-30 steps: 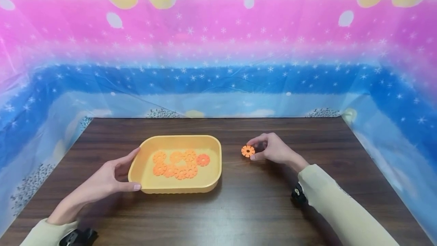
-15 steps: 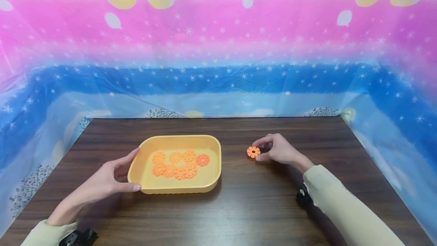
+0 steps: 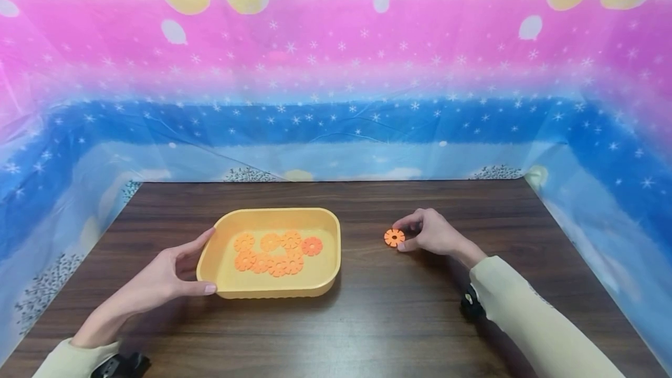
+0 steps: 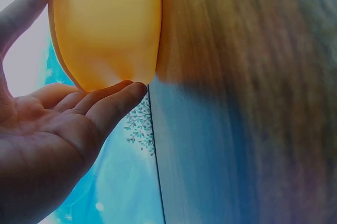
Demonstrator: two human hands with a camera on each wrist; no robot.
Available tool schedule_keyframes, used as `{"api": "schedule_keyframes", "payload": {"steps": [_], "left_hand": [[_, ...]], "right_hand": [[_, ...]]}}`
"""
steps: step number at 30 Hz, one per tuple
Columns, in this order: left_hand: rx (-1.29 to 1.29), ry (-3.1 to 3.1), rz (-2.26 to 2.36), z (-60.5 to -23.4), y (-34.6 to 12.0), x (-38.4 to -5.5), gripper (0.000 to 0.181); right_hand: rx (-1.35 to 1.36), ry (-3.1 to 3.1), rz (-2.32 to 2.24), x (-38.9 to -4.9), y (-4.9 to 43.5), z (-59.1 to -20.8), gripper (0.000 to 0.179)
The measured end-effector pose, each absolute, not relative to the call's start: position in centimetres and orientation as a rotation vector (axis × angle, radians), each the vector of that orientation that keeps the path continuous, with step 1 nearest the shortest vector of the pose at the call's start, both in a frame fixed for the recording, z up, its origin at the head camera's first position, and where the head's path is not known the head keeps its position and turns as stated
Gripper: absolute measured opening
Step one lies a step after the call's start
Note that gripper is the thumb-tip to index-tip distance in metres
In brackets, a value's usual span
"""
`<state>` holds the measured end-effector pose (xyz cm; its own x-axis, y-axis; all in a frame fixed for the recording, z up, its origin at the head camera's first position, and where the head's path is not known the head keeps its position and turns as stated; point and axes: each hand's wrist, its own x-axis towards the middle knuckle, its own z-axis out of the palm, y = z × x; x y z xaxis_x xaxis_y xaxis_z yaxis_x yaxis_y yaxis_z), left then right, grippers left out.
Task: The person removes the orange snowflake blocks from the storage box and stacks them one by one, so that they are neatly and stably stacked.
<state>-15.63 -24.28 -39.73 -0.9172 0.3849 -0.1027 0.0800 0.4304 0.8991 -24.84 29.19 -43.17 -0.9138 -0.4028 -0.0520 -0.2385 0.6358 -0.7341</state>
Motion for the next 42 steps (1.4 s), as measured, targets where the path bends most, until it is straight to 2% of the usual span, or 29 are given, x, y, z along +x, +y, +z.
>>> {"api": "schedule_keyframes", "payload": {"steps": [42], "left_hand": [[0.422,2.377,1.501,-39.89,-24.44,-15.69,0.111]], "right_hand": [[-0.579,2.685,-1.057,-24.91,29.07,-43.10,0.037]]}}
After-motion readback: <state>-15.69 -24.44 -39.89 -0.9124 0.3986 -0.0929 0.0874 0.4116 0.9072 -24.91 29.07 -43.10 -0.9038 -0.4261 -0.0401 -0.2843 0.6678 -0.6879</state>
